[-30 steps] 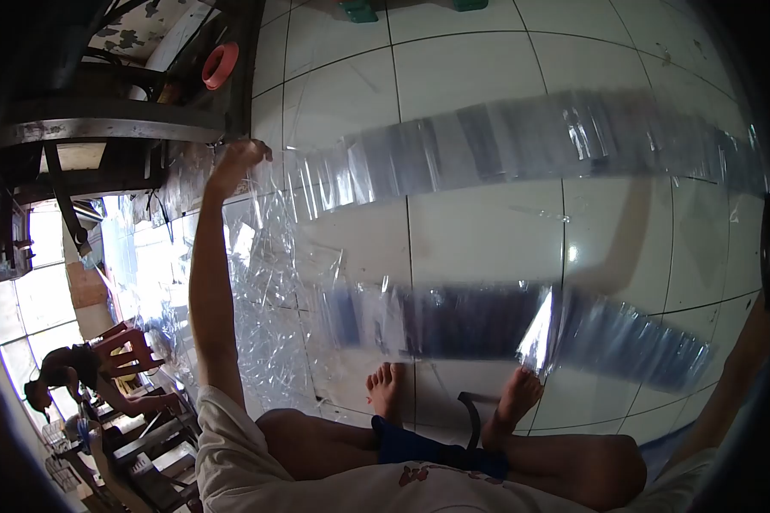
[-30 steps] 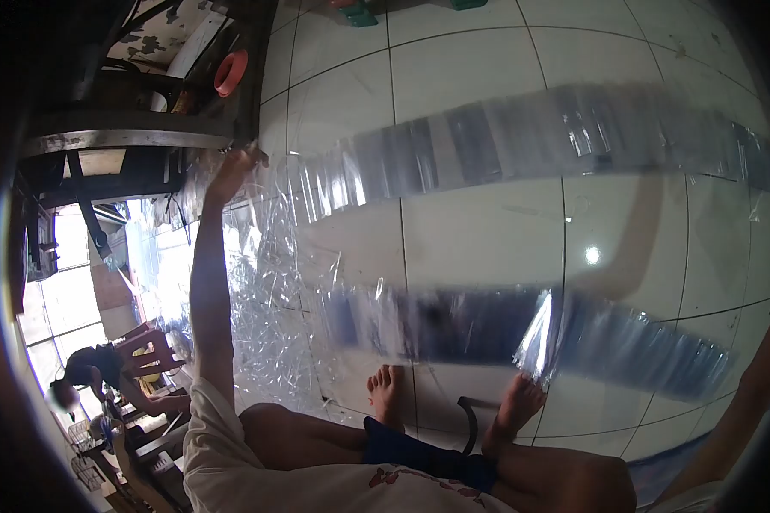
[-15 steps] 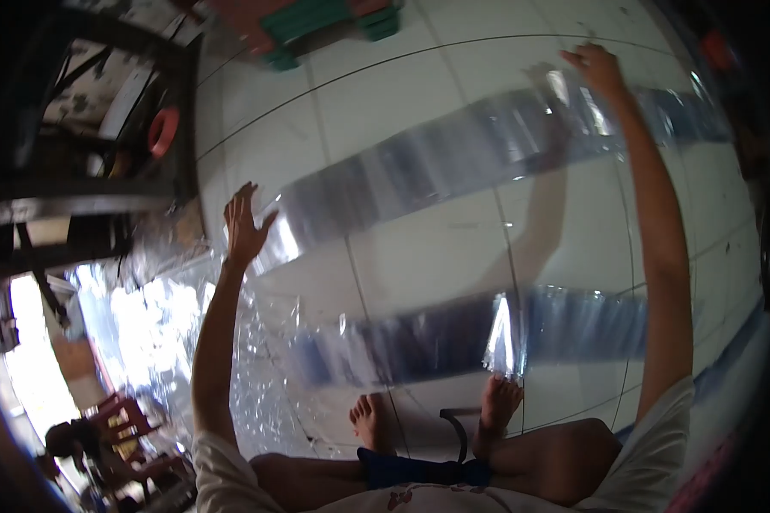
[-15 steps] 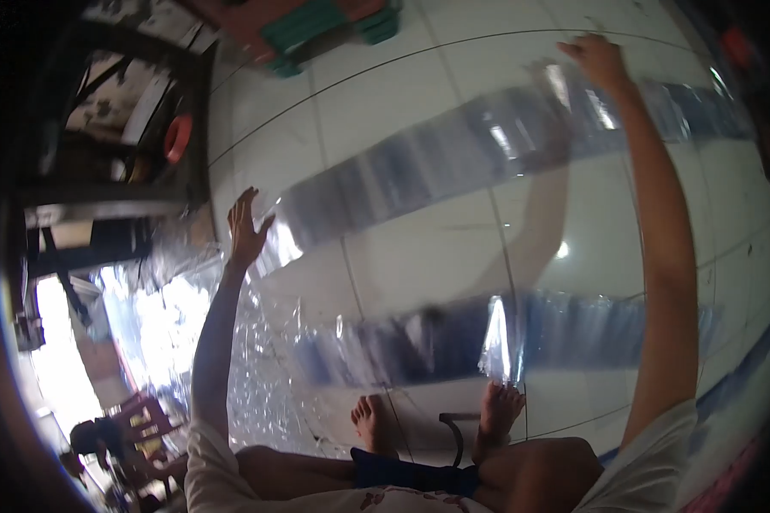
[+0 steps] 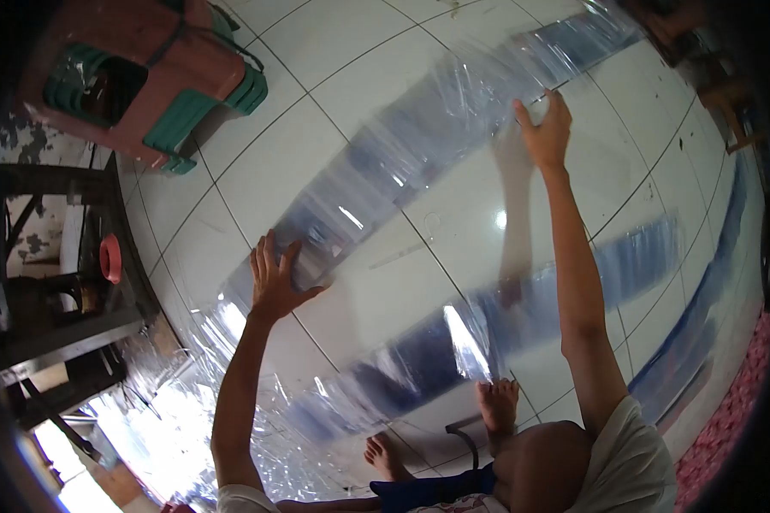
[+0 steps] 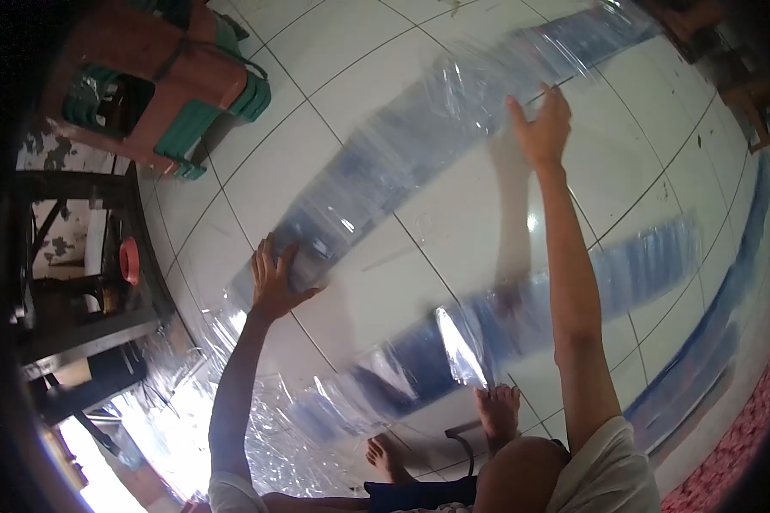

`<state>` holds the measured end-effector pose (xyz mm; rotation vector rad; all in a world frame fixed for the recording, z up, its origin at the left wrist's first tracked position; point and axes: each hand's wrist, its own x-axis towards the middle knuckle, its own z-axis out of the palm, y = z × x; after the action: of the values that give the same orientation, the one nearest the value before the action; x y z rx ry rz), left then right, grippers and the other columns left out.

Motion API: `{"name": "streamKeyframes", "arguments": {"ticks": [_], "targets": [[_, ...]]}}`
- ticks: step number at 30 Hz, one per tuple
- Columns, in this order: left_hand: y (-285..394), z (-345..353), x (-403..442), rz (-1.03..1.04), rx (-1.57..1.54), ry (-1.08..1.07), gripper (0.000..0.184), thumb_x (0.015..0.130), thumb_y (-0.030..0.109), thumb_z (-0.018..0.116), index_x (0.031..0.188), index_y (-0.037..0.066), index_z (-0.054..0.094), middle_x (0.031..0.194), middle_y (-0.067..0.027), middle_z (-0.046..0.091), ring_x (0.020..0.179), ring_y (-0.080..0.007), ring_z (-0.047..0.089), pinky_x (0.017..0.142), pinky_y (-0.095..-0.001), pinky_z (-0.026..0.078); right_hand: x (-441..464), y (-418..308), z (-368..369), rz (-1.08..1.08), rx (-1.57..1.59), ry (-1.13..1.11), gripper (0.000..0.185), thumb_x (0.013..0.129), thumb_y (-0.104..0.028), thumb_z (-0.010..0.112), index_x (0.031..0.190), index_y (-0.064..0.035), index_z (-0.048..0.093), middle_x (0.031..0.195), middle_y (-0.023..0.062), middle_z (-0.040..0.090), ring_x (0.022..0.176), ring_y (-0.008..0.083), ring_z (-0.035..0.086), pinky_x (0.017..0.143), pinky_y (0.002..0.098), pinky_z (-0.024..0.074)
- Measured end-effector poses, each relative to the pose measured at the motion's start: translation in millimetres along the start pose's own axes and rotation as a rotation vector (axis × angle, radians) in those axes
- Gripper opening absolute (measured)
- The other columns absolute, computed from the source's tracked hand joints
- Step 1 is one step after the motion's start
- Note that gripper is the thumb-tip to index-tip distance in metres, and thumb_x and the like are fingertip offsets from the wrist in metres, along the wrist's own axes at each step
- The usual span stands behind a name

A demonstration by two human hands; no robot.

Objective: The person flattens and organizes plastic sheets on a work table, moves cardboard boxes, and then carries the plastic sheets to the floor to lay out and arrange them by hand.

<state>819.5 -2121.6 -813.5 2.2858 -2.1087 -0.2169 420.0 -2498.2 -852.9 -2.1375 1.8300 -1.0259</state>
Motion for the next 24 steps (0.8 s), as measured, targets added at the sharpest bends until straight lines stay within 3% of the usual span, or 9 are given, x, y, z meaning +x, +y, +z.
{"name": "streamKeyframes", "arguments": {"ticks": [2, 5, 9, 11, 12, 14, 17, 20, 24], "targets": [[4.7, 0.2, 2.2, -0.023, -0.009, -0.028, 0.100, 0.061, 0.056, 0.083, 0.142, 0.019, 0.037, 0.148, -0.0273, 0.019, 0.136, -0.0476, 0.023, 0.110, -0.0636, 0.020, -5.2, 44.0, -1.3, 0.114, -0.109, -0.098, 0.096, 0.073, -0.067, 0.068, 0.139, -0.0017, 0.044, 0.142, 0.0216, 0.043, 0.133, 0.0402, 0.037, 0.108, 0.0512, 0.0316], [1.4, 2.1, 0.2, -0.034, -0.013, -0.039, 0.100, 0.062, 0.057, 0.083, 0.142, 0.020, 0.036, 0.149, -0.0268, 0.017, 0.137, -0.0469, 0.021, 0.111, -0.0630, 0.018, -2.3, 69.2, -31.6, -0.211, -0.410, -0.263, 0.094, 0.070, -0.067, 0.070, 0.140, -0.0099, 0.044, 0.131, 0.0184, 0.051, 0.128, 0.0375, 0.040, 0.106, 0.0499, 0.0343], [-1.4, 7.8, -2.1, -0.033, 0.003, -0.041, 0.102, 0.063, 0.061, 0.080, 0.144, 0.020, 0.034, 0.150, -0.0265, 0.015, 0.139, -0.0461, 0.017, 0.113, -0.0621, 0.015, 42.3, 117.8, -56.4, -0.299, -0.415, -0.581, 0.057, 0.077, -0.058, 0.070, 0.111, -0.0122, 0.068, 0.115, 0.0114, 0.057, 0.120, 0.0339, 0.047, 0.093, 0.0452, 0.0441], [-2.4, 12.6, -2.2, -0.032, 0.002, -0.030, 0.103, 0.063, 0.064, 0.079, 0.144, 0.020, 0.034, 0.151, -0.0267, 0.014, 0.139, -0.0469, 0.016, 0.113, -0.0628, 0.014, 66.1, 158.5, -55.6, -0.237, -0.172, -0.619, 0.043, 0.080, -0.049, 0.071, 0.090, -0.0077, 0.071, 0.089, 0.0097, 0.065, 0.090, 0.0268, 0.063, 0.085, 0.0438, 0.0487], [-5.7, 11.9, -4.9, -0.033, 0.008, -0.036, 0.103, 0.063, 0.065, 0.078, 0.144, 0.019, 0.034, 0.151, -0.0269, 0.014, 0.139, -0.0473, 0.016, 0.113, -0.0631, 0.014, 77.3, 138.7, -81.3, -0.138, 0.032, -0.699, 0.040, 0.083, -0.047, 0.070, 0.083, -0.0071, 0.066, 0.073, 0.0079, 0.063, 0.068, 0.0189, 0.063, 0.070, 0.0377, 0.0526], [-5.8, 6.5, -7.0, -0.030, -0.007, -0.065, 0.108, 0.063, 0.065, 0.078, 0.146, 0.018, 0.029, 0.151, -0.0276, 0.013, 0.140, -0.0483, 0.012, 0.112, -0.0640, 0.012, 109.1, 81.4, -126.6, 0.055, -0.068, -0.716, 0.038, 0.085, -0.045, 0.071, 0.081, -0.0097, 0.056, 0.065, 0.0025, 0.055, 0.052, 0.0101, 0.052, 0.041, 0.0259, 0.0391], [5.1, -5.4, -2.1, -0.017, 0.071, -0.108, 0.116, 0.063, 0.068, 0.076, 0.148, 0.012, 0.023, 0.151, -0.0299, 0.012, 0.142, -0.0492, 0.007, 0.113, -0.0647, 0.009, 165.1, -44.7, -196.2, -0.192, -0.146, -0.958, 0.026, 0.089, -0.034, 0.068, 0.097, -0.0132, 0.054, 0.059, 0.0003, 0.046, 0.046, 0.0097, 0.046, 0.037, 0.0270, 0.0361], [54.2, -51.3, 25.9, 0.077, -0.040, 0.046, 0.126, 0.060, 0.070, 0.077, 0.148, -0.002, 0.022, 0.151, -0.0350, 0.012, 0.143, -0.0508, 0.003, 0.113, -0.0646, 0.005, 130.3, -200.8, -230.4, -0.481, -0.200, -1.064, 0.037, 0.091, -0.038, 0.062, 0.111, -0.0090, 0.050, 0.069, 0.0080, 0.056, 0.052, 0.0154, 0.055, 0.047, 0.0320, 0.0472], [181.2, -121.9, 55.4, 0.201, -0.836, 0.430, 0.126, 0.069, 0.045, 0.085, 0.149, -0.004, 0.001, 0.151, -0.0316, 0.017, 0.144, -0.0397, 0.018, 0.116, -0.0516, 0.017, 49.2, -339.5, -175.9, -0.831, -0.008, -1.355, 0.057, 0.091, -0.045, 0.059, 0.125, -0.0050, 0.038, 0.087, 0.0166, 0.057, 0.068, 0.0228, 0.059, 0.060, 0.0363, 0.0510]]}}
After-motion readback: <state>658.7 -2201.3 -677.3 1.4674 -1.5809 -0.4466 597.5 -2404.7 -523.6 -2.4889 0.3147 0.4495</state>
